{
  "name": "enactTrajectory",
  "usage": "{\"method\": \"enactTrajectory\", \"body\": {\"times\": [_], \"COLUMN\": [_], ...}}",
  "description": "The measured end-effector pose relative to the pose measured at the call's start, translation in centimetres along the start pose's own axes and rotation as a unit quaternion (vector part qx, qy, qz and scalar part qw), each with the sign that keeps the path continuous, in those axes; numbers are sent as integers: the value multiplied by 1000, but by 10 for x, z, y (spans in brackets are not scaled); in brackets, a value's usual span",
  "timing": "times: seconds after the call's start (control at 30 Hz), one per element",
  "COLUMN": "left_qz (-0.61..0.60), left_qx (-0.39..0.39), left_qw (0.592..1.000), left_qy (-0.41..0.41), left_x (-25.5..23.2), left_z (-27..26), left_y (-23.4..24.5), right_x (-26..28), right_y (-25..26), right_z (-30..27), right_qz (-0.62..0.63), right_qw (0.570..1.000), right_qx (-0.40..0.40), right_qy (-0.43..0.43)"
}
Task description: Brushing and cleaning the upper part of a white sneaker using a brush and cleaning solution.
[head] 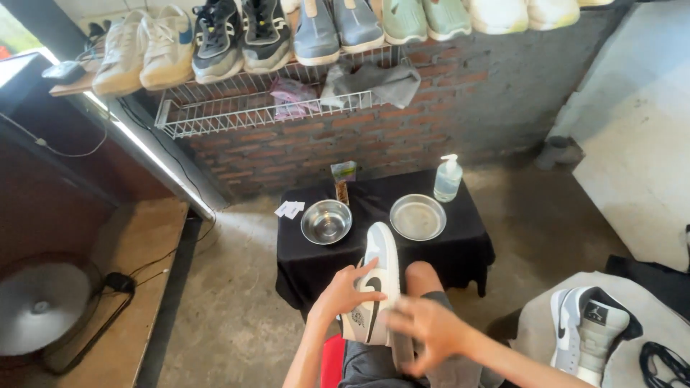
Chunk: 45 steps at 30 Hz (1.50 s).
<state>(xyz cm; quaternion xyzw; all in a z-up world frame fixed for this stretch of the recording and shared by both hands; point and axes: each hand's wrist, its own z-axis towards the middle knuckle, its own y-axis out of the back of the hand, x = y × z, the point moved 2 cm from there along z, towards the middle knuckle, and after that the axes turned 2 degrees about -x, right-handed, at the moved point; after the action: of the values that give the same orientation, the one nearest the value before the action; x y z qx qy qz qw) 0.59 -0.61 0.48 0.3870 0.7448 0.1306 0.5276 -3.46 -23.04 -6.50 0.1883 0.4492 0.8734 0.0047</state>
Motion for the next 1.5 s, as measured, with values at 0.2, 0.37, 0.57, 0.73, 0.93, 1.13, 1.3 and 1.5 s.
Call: {"method": "enactTrajectory", "body": {"times": [0.2, 0.37, 0.57, 0.73, 0.93, 1.13, 1.3, 1.5], "left_qz": [3, -3, -9, -17, 7, -8, -29, -30], "left_qx": [-11, 1, -31, -18, -42, -12, -61, -77], "left_qw": [999, 1000, 998, 998, 996, 999, 993, 990], "left_qy": [-30, -22, -63, -66, -75, -51, -95, -111], "left_x": [6, 10, 17, 17, 20, 19, 12, 31], "left_z": [5, 4, 13, 13, 16, 15, 4, 24], "left_y": [-6, -6, -11, -11, -7, -8, 2, -10], "right_x": [-37, -15, -11, -9, -23, -39, -16, -55], "right_y": [18, -8, 32, -1, 18, 15, 0, 7], "right_z": [3, -13, 26, 4, 15, 13, 8, 10], "right_qz": [-43, -28, 0, -30, -65, -17, -30, -184], "right_qw": [996, 996, 998, 983, 994, 999, 999, 978], "right_qx": [27, 80, 4, 154, -50, -2, -16, -83], "right_qy": [-70, 26, -67, 92, -66, 34, -1, -57]}}
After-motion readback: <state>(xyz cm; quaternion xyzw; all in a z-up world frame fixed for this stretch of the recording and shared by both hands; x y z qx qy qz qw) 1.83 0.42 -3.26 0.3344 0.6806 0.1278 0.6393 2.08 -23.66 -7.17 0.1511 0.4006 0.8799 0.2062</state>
